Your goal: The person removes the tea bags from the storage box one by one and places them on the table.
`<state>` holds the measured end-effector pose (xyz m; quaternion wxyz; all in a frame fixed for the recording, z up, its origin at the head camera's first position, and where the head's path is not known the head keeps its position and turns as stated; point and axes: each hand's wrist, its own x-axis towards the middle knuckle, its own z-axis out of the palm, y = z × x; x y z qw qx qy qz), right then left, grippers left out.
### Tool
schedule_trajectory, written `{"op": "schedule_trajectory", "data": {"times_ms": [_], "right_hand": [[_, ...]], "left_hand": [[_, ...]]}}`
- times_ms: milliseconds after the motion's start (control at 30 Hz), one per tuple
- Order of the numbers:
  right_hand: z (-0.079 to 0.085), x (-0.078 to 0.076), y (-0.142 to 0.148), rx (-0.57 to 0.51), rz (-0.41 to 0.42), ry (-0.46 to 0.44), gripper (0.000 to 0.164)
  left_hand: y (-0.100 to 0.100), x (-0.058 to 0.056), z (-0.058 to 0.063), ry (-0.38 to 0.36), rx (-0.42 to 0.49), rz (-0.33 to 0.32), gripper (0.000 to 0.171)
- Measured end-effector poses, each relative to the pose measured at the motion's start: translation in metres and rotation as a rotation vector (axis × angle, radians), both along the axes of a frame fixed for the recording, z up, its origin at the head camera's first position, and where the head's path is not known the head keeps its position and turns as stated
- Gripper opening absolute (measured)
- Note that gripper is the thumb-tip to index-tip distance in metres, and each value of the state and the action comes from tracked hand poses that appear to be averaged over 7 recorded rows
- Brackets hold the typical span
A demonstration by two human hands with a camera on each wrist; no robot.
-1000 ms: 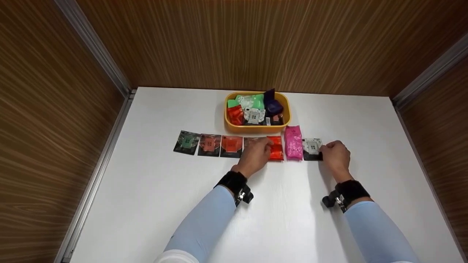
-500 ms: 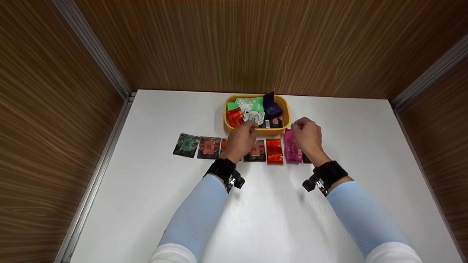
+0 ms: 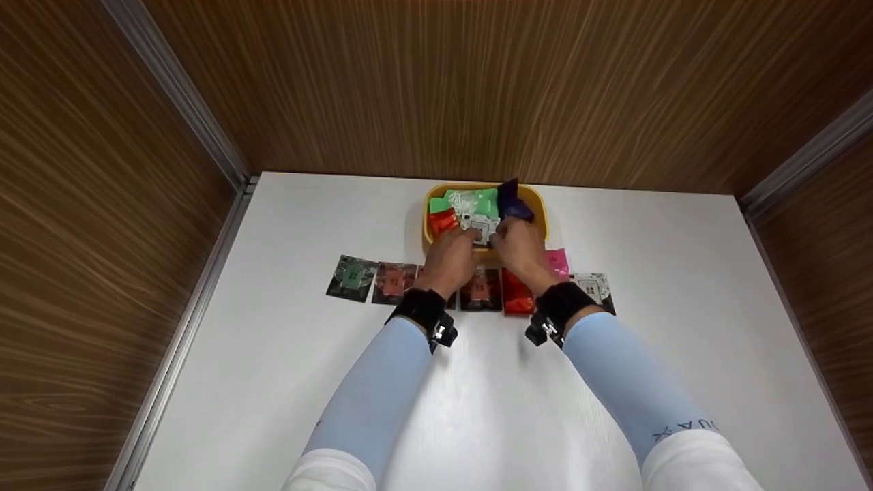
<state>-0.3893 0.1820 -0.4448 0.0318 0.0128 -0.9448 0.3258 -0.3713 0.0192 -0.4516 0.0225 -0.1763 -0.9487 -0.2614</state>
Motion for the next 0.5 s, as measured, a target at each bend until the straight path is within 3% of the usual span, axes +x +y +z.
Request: {"op": "schedule_trajectory", "data": {"times_ms": [233,500], "right_hand": [[-0.006,-0.007,-0.014,0.187,-0.028,-0.05,0.031],[-0.005,-0.008,-0.018,0.28,-0.073,-0.186,0.053]], "left_hand": [[0.002,0.0,-0.003,0.08,-0.151,-0.004,0.041],[0.008,0.004,-0.006,0.056,-0.303,-0.049,0.04]]}}
